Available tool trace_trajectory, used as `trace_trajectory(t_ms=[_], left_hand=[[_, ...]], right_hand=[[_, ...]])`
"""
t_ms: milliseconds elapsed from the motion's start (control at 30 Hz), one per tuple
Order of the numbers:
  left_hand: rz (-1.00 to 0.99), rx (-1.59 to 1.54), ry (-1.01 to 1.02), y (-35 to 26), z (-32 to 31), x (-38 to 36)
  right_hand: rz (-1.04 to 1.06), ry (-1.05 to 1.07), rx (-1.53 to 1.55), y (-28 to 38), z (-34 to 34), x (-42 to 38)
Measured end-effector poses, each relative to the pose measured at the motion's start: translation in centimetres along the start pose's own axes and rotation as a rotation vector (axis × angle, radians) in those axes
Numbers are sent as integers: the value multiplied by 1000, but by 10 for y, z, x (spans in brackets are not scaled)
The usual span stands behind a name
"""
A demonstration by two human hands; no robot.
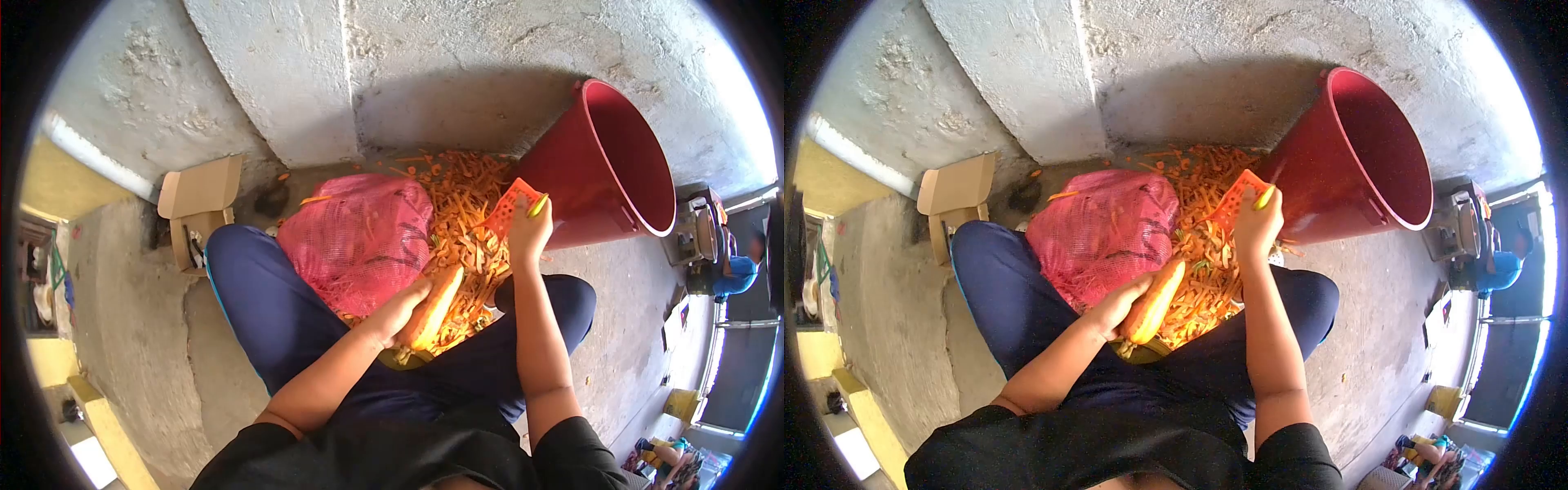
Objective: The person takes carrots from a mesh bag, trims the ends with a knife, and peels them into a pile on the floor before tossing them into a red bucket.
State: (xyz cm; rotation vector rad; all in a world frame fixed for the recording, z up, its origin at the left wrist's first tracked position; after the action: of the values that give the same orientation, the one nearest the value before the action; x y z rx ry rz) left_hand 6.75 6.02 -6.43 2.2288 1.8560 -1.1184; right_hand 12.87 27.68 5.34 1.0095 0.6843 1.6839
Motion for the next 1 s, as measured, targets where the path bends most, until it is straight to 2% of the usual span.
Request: trace_trajectory(t_ms=[67, 167, 233, 267, 300, 367, 467, 633, 700, 733, 767, 800, 867, 900, 967, 1000], left_hand=[[97, -148, -15, 5, 1, -1], [191, -169, 72, 4, 8, 6], [83, -201, 56, -2, 14, 14], [53, -235, 63, -5, 12, 16], [25, -269, 72, -8, 11, 17], [62, -264, 40, -6, 10, 15], [44, -277, 24, -9, 5, 15], [39, -237, -62, -6, 13, 18], [29, -171, 55, -10, 9, 17], [24, -139, 114, -12, 6, 16], [27, -89, 96, -10, 7, 14], [30, -41, 79, -6, 4, 10], [76, -44, 18, 3, -5, -1], [66, -64, 24, 5, -5, 0], [43, -106, 34, 6, -2, 2], [68, -143, -6, 1, -3, -1]], right_hand=[[15, 33, 59, -7, 1, 2], [29, 176, 222, 18, -12, -33], [-72, 368, 312, 15, -33, -64], [64, 395, 280, 33, -33, -75], [-49, 493, 439, 47, -38, -88], [-103, 533, 433, 46, -47, -105], [112, 515, 350, 53, -51, -110], [130, 520, 205, 57, -50, -107], [134, 507, 133, 58, -48, -101], [186, 434, 209, 52, -47, -95], [135, 382, 105, 32, -48, -82], [198, 206, 108, 36, -34, -61], [-127, 235, 189, 5, -30, -29], [-14, 69, 90, 11, -13, -17], [-16, 11, 43, -6, -3, -2], [-80, 70, 116, -8, -5, -4]])
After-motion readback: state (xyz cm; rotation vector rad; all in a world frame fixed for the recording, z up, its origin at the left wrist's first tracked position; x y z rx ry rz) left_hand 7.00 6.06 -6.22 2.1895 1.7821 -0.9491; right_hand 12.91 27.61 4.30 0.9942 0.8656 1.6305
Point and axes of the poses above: each hand's wrist, its own x-axis towards the middle knuckle, its own z-axis out of the back of the hand, y = z × x, the point moved 10 cm from there along x, towards the middle knuckle
